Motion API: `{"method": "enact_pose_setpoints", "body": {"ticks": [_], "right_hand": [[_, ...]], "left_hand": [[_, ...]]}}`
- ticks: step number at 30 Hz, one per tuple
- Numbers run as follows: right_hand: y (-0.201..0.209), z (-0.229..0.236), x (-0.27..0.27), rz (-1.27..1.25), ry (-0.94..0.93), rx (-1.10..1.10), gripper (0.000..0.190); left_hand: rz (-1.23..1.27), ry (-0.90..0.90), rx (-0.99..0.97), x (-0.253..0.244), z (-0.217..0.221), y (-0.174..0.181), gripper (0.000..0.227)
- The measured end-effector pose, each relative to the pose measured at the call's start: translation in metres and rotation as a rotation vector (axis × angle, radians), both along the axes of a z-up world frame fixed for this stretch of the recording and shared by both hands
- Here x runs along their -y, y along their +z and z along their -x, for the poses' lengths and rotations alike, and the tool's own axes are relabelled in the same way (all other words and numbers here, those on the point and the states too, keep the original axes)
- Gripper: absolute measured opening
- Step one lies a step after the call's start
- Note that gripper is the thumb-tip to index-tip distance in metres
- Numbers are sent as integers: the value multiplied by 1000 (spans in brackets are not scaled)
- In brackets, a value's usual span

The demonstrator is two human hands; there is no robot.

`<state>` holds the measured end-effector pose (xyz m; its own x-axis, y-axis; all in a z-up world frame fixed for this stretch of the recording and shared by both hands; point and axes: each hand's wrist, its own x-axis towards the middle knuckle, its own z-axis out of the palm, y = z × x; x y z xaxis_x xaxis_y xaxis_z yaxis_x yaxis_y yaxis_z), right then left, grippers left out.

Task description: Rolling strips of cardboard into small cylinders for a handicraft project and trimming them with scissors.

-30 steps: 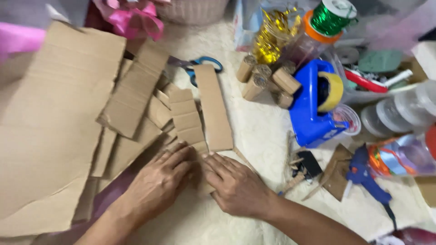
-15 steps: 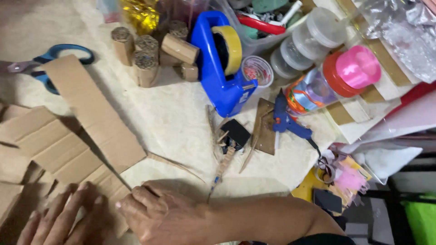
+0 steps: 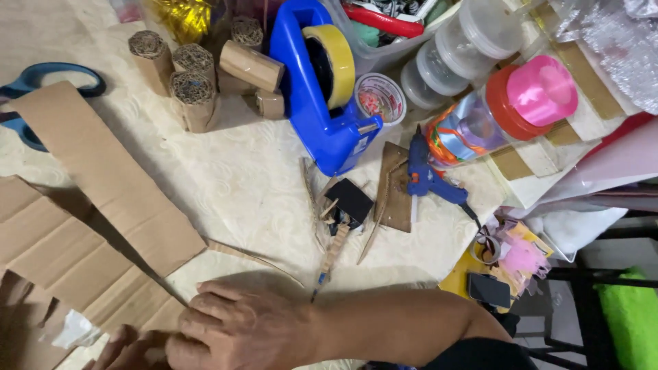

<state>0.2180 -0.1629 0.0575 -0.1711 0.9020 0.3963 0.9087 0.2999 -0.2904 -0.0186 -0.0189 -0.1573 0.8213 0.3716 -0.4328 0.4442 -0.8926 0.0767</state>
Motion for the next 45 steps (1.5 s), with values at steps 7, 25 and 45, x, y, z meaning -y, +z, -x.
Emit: {"method": "enact_pose_setpoints", "body": {"ticks": [7,25,45], "right_hand": [[1,6,-20,60,81,35,12],[-13,25,-39,334,-22,7,4],[-25,23,-34,369,-107,-1,12]], "left_hand": [[-27,117,1019,11,-36,134,10],[-107,-234,994,8,-23,159,32],[94,-101,1013,6,-24,149,17]]}}
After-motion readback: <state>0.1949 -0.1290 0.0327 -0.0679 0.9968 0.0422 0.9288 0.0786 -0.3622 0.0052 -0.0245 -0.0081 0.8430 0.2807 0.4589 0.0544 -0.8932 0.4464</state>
